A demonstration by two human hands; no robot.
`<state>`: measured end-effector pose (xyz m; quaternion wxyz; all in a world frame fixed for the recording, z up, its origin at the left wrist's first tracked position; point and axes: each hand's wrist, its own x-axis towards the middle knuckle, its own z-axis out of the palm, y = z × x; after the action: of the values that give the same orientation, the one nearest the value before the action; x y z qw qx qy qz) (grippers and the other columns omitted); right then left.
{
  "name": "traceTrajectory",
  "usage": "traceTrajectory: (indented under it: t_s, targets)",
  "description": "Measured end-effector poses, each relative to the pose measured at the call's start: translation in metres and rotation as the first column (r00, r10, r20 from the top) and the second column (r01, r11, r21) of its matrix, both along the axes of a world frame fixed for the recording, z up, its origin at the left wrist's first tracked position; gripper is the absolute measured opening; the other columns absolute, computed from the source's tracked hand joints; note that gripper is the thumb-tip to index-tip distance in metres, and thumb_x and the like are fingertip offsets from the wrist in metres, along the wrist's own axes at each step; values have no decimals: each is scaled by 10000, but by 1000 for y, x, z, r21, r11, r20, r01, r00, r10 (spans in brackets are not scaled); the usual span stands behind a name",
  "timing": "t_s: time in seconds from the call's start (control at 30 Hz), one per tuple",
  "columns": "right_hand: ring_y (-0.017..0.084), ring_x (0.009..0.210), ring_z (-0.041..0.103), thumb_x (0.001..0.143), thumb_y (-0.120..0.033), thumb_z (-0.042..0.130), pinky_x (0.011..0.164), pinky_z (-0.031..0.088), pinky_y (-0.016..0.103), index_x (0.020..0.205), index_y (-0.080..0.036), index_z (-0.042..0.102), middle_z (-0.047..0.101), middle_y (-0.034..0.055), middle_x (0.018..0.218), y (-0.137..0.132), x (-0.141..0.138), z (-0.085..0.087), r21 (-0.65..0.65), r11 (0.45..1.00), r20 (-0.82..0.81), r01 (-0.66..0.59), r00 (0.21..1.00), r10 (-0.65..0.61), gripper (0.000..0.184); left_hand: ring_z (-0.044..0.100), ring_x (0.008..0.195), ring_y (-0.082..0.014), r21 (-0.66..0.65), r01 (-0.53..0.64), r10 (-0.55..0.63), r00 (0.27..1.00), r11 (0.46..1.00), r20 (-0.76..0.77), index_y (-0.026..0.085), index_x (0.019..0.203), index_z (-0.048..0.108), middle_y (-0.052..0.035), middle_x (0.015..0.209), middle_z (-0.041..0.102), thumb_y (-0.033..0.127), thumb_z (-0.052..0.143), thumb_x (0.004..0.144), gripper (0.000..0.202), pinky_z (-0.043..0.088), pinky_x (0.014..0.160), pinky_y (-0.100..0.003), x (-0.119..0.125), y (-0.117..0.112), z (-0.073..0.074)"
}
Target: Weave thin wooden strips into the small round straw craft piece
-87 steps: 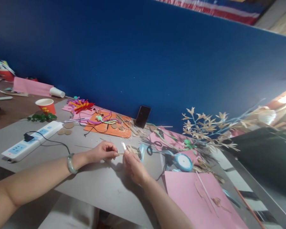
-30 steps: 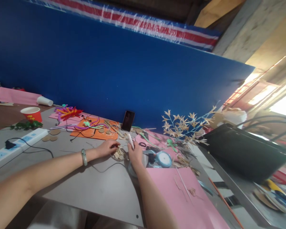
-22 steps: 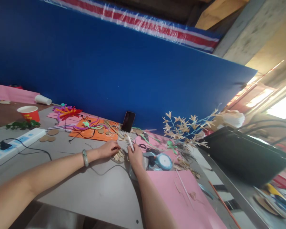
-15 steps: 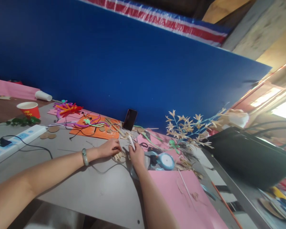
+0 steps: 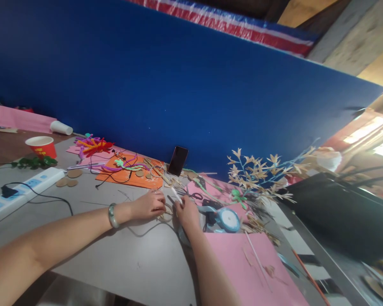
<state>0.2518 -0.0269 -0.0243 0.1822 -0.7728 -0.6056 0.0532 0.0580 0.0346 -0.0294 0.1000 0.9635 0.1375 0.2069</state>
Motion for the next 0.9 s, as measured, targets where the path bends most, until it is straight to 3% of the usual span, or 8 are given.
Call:
traceTrajectory:
  t_s: [0.2, 0.47, 0.6, 0.7, 0.83, 0.9]
  targets:
    - [176, 707, 568, 858, -317, 484, 593, 286, 245, 886, -178, 608, 652, 56, 772, -2, 1, 3, -39, 999, 81, -7, 997, 10, 189, 517, 844, -170, -49, -2, 4, 999, 999, 46, 206, 775, 666, -37, 812, 604, 350, 437, 899, 298, 289, 883, -335, 0, -4, 1]
    - [184, 738, 588, 859, -341, 478, 570, 276, 250, 908, -197, 620, 655, 56, 797, -8, -5, 10, -95, 995, 185, 4, 983, 13, 208, 544, 792, -162, -174, -112, 141, 976, 978, 167, 184, 724, 661, -36, 770, 630, 331, 510, 855, 248, 333, 851, -309, 2, -6, 2]
    - [197, 768, 606, 853, -338, 485, 588, 304, 258, 909, -195, 631, 661, 70, 817, -9, -5, 12, -108, 994, 213, 9, 977, 14, 212, 558, 733, -151, -320, -251, 325, 923, 914, 205, 169, 720, 656, -35, 738, 643, 302, 534, 825, 209, 384, 720, -265, 4, 1, 8]
    - [206, 788, 618, 843, -311, 494, 611, 326, 266, 920, -201, 642, 670, 76, 832, -9, -3, 11, -106, 994, 216, 1, 976, 22, 200, 584, 764, -170, -382, -373, 443, 889, 846, 114, 177, 789, 678, -41, 803, 673, 263, 563, 771, 145, 408, 707, -268, 9, 16, 11]
    - [215, 801, 628, 831, -284, 495, 627, 347, 274, 913, -209, 645, 678, 79, 857, -9, -2, 9, -111, 994, 220, 0, 975, 25, 187, 592, 860, -217, -244, -489, 499, 866, 837, -26, 168, 875, 689, -85, 934, 669, 192, 542, 744, 199, 420, 770, -312, 21, 39, 15]
    - [221, 799, 633, 829, -282, 495, 629, 355, 278, 894, -205, 645, 678, 84, 860, -9, -2, 9, -120, 993, 233, 6, 972, 22, 181, 587, 882, -235, -193, -525, 522, 850, 829, -66, 153, 834, 691, -111, 927, 657, 147, 515, 745, 197, 416, 797, -335, 30, 48, 15]
